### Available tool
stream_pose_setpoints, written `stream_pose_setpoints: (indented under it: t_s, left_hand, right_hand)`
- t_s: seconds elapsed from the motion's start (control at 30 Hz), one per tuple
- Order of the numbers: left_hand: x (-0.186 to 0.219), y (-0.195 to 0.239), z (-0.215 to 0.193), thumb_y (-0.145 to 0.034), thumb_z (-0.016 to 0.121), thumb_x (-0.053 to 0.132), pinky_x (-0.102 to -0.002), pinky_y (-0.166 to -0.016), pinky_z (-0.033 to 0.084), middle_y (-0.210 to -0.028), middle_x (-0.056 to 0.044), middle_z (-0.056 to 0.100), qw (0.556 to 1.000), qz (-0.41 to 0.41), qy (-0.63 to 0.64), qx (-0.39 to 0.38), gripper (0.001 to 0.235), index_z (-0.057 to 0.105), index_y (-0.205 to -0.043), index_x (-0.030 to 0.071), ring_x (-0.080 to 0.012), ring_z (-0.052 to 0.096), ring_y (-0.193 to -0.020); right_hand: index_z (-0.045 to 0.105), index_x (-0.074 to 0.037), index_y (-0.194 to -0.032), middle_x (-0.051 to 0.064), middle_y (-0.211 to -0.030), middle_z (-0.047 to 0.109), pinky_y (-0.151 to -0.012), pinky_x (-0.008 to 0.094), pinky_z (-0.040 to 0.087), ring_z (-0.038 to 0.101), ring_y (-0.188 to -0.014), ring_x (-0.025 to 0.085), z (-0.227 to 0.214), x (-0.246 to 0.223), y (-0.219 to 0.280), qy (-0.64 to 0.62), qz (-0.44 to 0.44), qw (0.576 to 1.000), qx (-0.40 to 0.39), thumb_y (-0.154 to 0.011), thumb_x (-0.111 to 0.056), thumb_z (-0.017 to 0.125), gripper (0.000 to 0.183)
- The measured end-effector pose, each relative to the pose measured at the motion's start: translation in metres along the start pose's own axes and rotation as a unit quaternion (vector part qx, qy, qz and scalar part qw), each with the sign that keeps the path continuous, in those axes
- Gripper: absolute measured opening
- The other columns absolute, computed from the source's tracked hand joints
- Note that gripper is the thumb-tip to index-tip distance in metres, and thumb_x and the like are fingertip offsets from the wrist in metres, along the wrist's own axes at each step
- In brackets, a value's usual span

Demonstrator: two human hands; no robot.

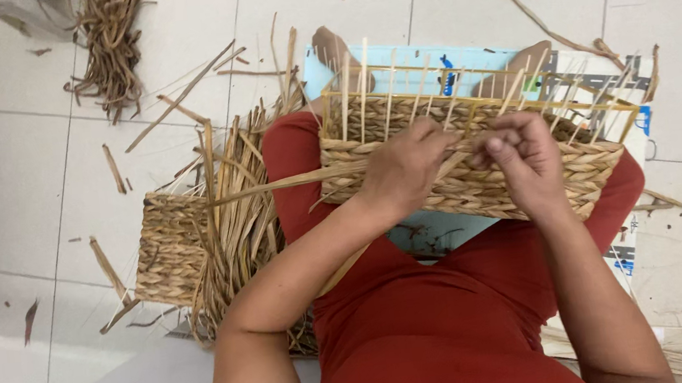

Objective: The person weaves a basket by wrapping and threading dried plant fibers through the frame stakes by hand.

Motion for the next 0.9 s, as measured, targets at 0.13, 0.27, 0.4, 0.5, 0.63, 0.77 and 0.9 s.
stream_pose_setpoints:
  t_s: [0.13, 0.27, 0.4, 0.5, 0.63, 0.77, 0.9]
  left_hand:
    - [-0.001, -0.009, 0.005, -0.098, 0.064, 0.022, -0.030, -0.061, 0.052, -0.087, -0.003, 0.061, 0.997, -0.043, 0.068, -0.008, 0.018, 0.076, -0.108, 0.012, -0.0178, 0.058, -0.073]
    - [0.008, -0.015, 0.040, -0.097, 0.066, 0.025, -0.031, -0.063, 0.052, -0.089, -0.003, 0.062, 0.998, -0.039, 0.048, -0.012, 0.016, 0.073, -0.102, 0.011, -0.0163, 0.060, -0.074]
    - [-0.014, -0.033, 0.063, -0.094, 0.069, 0.025, -0.037, -0.069, 0.053, -0.085, -0.005, 0.064, 0.993, -0.104, -0.011, -0.060, 0.015, 0.073, -0.093, 0.011, -0.0204, 0.062, -0.079]
    - [-0.022, -0.044, 0.068, -0.090, 0.071, 0.025, -0.042, -0.068, 0.054, -0.088, -0.008, 0.069, 0.988, -0.136, -0.027, -0.063, 0.016, 0.073, -0.095, 0.010, -0.0247, 0.066, -0.080]
    - [-0.025, -0.051, 0.059, -0.086, 0.073, 0.019, -0.048, -0.073, 0.054, -0.090, -0.013, 0.075, 0.986, -0.158, -0.011, -0.053, 0.015, 0.072, -0.095, 0.007, -0.0316, 0.070, -0.087]
    - [-0.020, -0.067, 0.060, -0.101, 0.058, 0.014, -0.044, -0.072, 0.058, -0.088, -0.011, 0.074, 0.952, -0.239, -0.054, -0.184, 0.014, 0.068, -0.105, 0.006, -0.0272, 0.074, -0.082]
    - [-0.017, -0.066, 0.061, -0.097, 0.063, 0.020, -0.045, -0.071, 0.056, -0.088, -0.014, 0.070, 0.954, -0.252, -0.065, -0.148, 0.021, 0.066, -0.104, 0.001, -0.0297, 0.069, -0.081]
  right_hand:
    - [0.064, -0.007, -0.123, 0.008, -0.108, 0.070, -0.077, 0.032, 0.061, 0.071, -0.088, 0.017, -0.013, 0.024, 0.006, 0.241, 0.054, 0.969, -0.034, -0.102, -0.008, 0.061, 0.021]
    - [0.069, -0.008, -0.097, 0.007, -0.090, 0.070, -0.071, 0.038, 0.059, 0.070, -0.081, 0.021, 0.006, 0.036, 0.027, 0.463, -0.019, 0.884, -0.068, -0.096, -0.023, 0.076, 0.017]
    - [0.073, -0.009, -0.115, 0.009, -0.098, 0.070, -0.075, 0.037, 0.057, 0.070, -0.085, 0.024, -0.009, 0.021, 0.026, 0.363, -0.096, 0.926, -0.035, -0.094, -0.014, 0.072, 0.022]
    - [0.075, -0.007, -0.113, 0.010, -0.095, 0.071, -0.074, 0.037, 0.055, 0.069, -0.081, 0.025, -0.018, 0.018, 0.009, 0.358, -0.057, 0.932, -0.021, -0.096, -0.014, 0.070, 0.020]
    - [0.078, -0.004, -0.100, 0.014, -0.089, 0.072, -0.074, 0.042, 0.054, 0.069, -0.078, 0.029, -0.020, 0.021, -0.015, 0.381, 0.019, 0.923, -0.040, -0.097, -0.017, 0.071, 0.015]
    - [0.077, -0.004, -0.095, 0.013, -0.089, 0.073, -0.077, 0.045, 0.054, 0.070, -0.079, 0.030, -0.013, 0.025, -0.028, 0.427, 0.048, 0.901, -0.067, -0.097, -0.018, 0.070, 0.016]
    - [0.074, -0.003, -0.090, 0.016, -0.090, 0.074, -0.077, 0.046, 0.054, 0.071, -0.082, 0.033, -0.003, 0.022, -0.034, 0.481, 0.076, 0.869, -0.087, -0.093, -0.018, 0.072, 0.015]
Point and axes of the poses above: each hand's wrist, its own y-axis away from the middle knuckle, its own z-axis out of the palm, x = y × z, the point moved 2 cm from there along -y, towards the middle knuckle
